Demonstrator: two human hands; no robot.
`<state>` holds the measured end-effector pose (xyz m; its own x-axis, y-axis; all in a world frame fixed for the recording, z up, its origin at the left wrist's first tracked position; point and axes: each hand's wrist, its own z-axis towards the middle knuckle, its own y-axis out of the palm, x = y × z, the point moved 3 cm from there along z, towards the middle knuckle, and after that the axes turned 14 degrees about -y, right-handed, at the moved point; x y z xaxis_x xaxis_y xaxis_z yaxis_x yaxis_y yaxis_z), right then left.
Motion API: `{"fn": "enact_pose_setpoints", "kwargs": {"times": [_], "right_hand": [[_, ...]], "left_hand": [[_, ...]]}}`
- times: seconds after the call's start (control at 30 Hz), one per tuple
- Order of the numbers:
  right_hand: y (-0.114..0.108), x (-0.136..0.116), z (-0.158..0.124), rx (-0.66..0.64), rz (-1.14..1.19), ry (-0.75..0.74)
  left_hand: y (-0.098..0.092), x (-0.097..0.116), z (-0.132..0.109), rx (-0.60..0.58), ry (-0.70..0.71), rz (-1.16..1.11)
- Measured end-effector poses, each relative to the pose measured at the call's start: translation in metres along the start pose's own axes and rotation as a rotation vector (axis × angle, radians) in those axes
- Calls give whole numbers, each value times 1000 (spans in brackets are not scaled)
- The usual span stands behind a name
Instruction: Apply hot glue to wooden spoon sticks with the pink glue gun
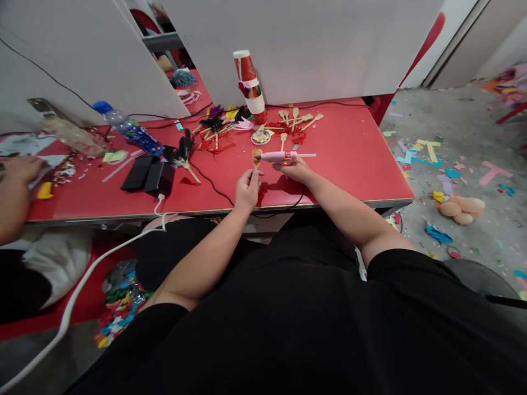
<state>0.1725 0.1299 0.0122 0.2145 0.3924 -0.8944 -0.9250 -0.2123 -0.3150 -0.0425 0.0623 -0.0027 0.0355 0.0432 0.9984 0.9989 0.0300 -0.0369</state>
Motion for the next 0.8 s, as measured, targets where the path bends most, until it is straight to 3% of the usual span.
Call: {"fn": "enact_pose_setpoints", "kwargs": {"times": [0.23,0.57,0.8], "right_hand": [[1,-5,-1,65,106,-21],[-4,4,0,51,18,56],[-18,-8,4,48,34,-74]], "left_hand": [[1,9,-3,21,-28,36],[1,4,-3,34,89,57],[-1,2,-4,131,118,147]]}}
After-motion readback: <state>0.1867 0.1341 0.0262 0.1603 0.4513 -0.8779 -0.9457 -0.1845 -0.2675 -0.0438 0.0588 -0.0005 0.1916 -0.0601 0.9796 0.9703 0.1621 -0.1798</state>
